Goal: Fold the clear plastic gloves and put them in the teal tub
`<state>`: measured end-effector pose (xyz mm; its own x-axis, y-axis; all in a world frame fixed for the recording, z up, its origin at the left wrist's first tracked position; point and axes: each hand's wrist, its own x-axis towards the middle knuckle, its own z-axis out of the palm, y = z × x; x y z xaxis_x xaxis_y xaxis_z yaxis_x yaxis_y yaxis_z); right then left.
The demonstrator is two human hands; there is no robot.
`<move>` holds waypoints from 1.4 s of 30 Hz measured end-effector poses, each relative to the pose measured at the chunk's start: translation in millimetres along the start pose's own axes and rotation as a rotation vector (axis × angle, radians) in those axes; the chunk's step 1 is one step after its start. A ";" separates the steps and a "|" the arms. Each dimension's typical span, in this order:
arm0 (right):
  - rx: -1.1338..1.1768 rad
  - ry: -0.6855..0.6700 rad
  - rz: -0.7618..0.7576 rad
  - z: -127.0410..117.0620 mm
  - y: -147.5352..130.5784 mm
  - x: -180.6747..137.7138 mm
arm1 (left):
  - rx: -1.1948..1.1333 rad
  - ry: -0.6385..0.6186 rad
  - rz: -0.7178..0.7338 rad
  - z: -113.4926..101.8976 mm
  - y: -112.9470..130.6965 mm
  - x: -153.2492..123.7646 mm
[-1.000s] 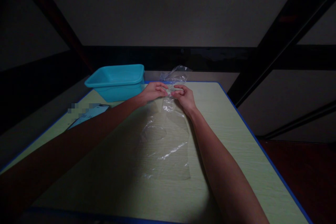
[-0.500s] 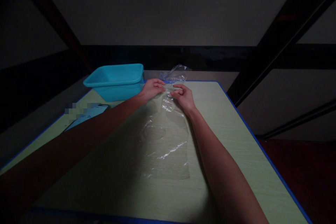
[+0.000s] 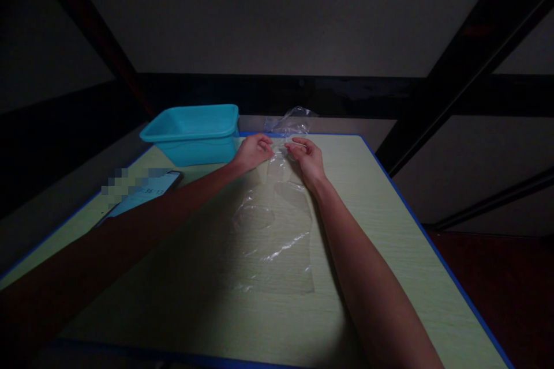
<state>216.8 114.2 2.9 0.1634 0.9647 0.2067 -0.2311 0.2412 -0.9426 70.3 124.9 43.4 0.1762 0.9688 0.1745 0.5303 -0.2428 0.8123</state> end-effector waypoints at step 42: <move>-0.867 -0.489 -0.415 -30.9 -78.1 -117.1 | 0.279 -0.309 0.722 -70.7 -29.3 -141.1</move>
<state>245.3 -20.9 44.2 -0.3724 0.8092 0.4544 0.5435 0.5870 -0.5999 -28.7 -1.1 34.3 0.7497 0.5226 0.4059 0.3786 -0.8419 0.3846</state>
